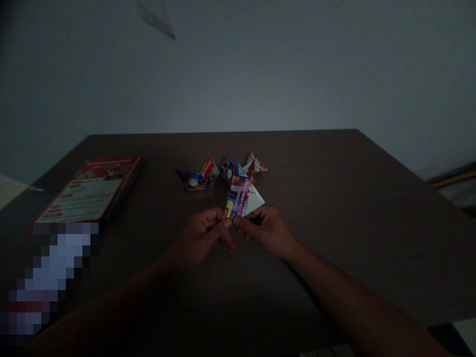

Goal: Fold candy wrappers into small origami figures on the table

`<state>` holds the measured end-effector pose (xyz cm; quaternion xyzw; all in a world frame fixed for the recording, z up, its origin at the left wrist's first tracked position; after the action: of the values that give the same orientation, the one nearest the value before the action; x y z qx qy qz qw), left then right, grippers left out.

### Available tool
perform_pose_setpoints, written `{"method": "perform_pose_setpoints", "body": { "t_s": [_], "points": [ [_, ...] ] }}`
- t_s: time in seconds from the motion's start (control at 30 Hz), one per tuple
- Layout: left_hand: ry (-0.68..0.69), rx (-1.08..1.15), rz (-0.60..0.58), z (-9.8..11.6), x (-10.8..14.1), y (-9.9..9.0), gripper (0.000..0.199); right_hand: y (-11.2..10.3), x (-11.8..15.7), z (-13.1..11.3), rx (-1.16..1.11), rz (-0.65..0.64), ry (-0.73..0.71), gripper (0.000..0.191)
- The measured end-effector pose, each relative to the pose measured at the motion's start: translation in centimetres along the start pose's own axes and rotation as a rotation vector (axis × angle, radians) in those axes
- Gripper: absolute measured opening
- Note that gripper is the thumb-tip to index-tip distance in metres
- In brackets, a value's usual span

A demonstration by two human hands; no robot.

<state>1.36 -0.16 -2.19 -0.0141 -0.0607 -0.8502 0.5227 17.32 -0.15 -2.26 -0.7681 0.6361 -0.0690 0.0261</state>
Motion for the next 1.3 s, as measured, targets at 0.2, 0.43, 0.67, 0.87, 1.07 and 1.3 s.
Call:
{"method": "perform_pose_setpoints", "body": {
  "t_s": [0.2,0.43,0.67,0.87,1.07,1.3],
  "points": [
    [-0.010,-0.053,0.021,-0.21,-0.24,-0.10,0.021,-0.10,0.11,-0.05,0.060,0.052,-0.012,0.029],
    [-0.005,-0.050,-0.010,-0.74,-0.42,-0.39,0.027,-0.39,0.00,-0.15,-0.031,0.112,0.000,0.031],
    [0.015,-0.020,-0.036,-0.49,-0.07,-0.27,0.024,-0.35,-0.13,0.33,0.015,0.119,0.012,0.032],
    [0.005,-0.037,-0.001,-0.34,0.01,-0.24,0.024,-0.17,0.02,-0.10,-0.005,0.090,0.028,0.032],
    [0.017,-0.086,0.005,-0.08,0.17,-0.15,0.024,-0.21,-0.05,0.08,0.016,0.116,0.013,0.032],
    [0.034,-0.107,0.007,-0.18,0.02,-0.13,0.026,-0.33,-0.13,0.11,0.017,0.127,0.025,0.033]
  ]
}}
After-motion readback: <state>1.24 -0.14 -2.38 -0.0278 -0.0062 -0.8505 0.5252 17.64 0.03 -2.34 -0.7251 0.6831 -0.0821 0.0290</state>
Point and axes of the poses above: each hand's wrist, its own x-axis away from the middle knuckle, its own y-axis out of the palm, z = x × y, the point moved 2 cm from there along -x, towards the middle knuckle, and after that the axes turned 5 degrees about z, right-handed, at the moved point
